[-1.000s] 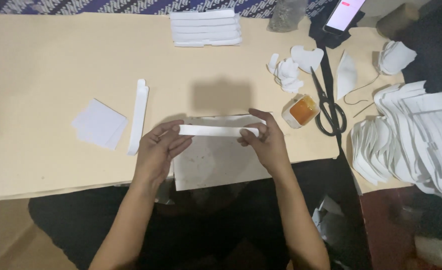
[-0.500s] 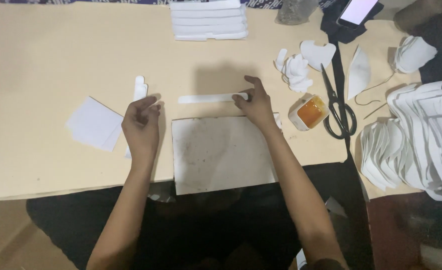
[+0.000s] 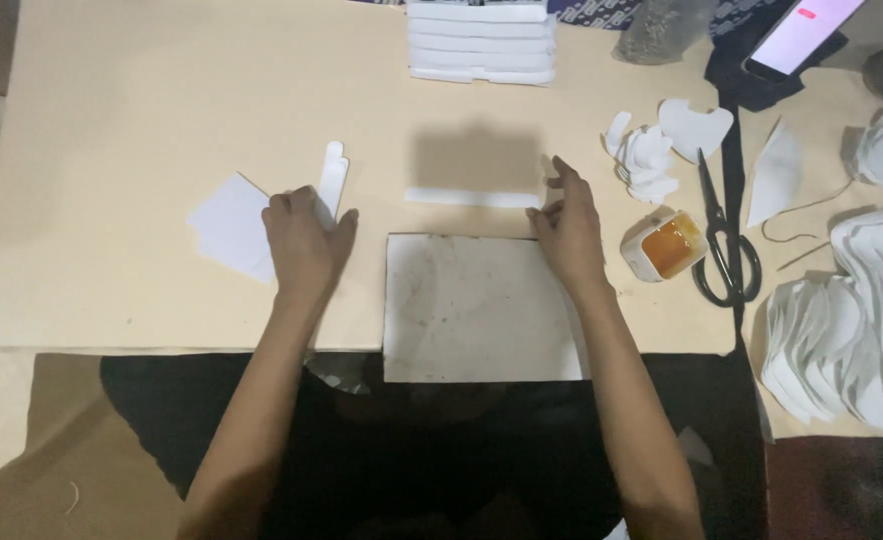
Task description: Assembling leather components by gluing and aligning thin strips onto a base material.
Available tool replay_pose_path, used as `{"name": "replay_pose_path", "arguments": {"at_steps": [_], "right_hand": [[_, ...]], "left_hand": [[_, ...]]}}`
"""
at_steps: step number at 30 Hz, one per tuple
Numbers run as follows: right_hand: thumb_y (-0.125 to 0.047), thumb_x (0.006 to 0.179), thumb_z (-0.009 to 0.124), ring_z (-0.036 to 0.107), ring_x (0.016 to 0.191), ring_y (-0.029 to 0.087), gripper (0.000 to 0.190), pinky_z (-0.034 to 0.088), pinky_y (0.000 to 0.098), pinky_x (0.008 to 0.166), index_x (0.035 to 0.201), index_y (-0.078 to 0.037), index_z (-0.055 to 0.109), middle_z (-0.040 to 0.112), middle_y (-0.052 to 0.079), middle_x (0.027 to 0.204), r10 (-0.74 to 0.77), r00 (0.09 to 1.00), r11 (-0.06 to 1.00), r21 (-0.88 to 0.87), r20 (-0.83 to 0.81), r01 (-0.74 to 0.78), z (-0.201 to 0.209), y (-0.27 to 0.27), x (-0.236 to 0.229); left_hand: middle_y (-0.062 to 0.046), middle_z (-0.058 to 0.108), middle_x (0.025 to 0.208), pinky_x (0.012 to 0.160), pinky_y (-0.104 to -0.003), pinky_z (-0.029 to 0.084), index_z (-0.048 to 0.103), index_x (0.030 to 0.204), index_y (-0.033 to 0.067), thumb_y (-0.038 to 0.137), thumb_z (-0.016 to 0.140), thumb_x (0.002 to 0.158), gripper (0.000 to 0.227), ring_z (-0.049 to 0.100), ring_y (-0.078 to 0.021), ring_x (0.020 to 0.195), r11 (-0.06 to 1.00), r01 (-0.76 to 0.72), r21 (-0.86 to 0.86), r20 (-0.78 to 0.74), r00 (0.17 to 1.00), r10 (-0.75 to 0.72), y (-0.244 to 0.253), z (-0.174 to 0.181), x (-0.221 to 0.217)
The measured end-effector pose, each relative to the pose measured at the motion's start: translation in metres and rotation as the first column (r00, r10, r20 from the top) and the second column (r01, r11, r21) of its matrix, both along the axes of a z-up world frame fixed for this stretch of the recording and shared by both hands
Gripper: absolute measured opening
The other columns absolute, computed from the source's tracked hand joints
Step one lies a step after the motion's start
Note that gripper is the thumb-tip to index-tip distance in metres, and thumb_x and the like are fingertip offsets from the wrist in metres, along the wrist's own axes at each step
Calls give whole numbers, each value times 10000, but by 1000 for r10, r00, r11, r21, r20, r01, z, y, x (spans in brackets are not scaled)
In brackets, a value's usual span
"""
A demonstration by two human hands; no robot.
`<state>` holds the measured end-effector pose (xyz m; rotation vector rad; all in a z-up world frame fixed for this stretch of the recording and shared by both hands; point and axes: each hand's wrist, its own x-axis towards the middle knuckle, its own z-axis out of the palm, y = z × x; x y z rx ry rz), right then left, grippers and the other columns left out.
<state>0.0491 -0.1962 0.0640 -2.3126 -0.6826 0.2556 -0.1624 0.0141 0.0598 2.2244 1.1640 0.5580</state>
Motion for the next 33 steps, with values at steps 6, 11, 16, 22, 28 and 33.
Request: {"name": "replay_pose_path", "arguments": {"at_steps": [6,11,16,22,28,33], "right_hand": [[-28,974,679,684,943,280,570,608,376,757,1479,-15,414,603,181,1239,-41,994,992,124,99,28,18,-24,-39],[-33,986,653,689,899,282,522,614,377,695,1450,-21,414,618,159,1197,-48,995,988,148,85,35,23,-49,-77],[17,960,651,709,841,308,476,621,401,624,1399,2,468,657,178,1135,-85,996,979,189,33,77,15,-71,-98],[40,952,633,709,805,304,475,610,397,584,1402,13,481,669,196,1131,-188,979,961,192,-80,200,13,-88,-103],[68,941,643,702,766,292,470,586,400,599,1385,24,496,695,210,1096,-262,963,945,184,-64,269,18,-92,-103],[64,940,648,713,771,307,453,582,406,624,1372,10,522,716,203,1079,-305,948,930,184,-90,317,16,-96,-108]], "left_hand": [[-318,641,971,730,-453,567,687,1096,-172,28,782,788,380,671,-451,895,988,-23,152,-99,994,39,22,-53,14],[-188,648,856,565,-373,573,719,1050,-64,146,779,761,362,698,-333,752,980,-29,196,-178,982,65,46,-94,20],[-213,671,838,566,-397,580,727,1051,-87,113,775,760,356,724,-377,743,990,-37,133,-99,994,50,40,-75,17],[-211,669,834,589,-370,590,720,1062,-100,69,730,805,307,730,-370,753,988,-46,145,-26,998,50,60,-69,36],[-238,674,894,681,-375,568,689,1113,-135,57,799,859,337,718,-360,833,960,-30,278,-56,997,47,66,-42,59],[-186,647,1052,832,-409,460,791,1022,13,161,864,838,247,620,-339,1000,901,153,406,37,982,-184,24,-11,66]]}}
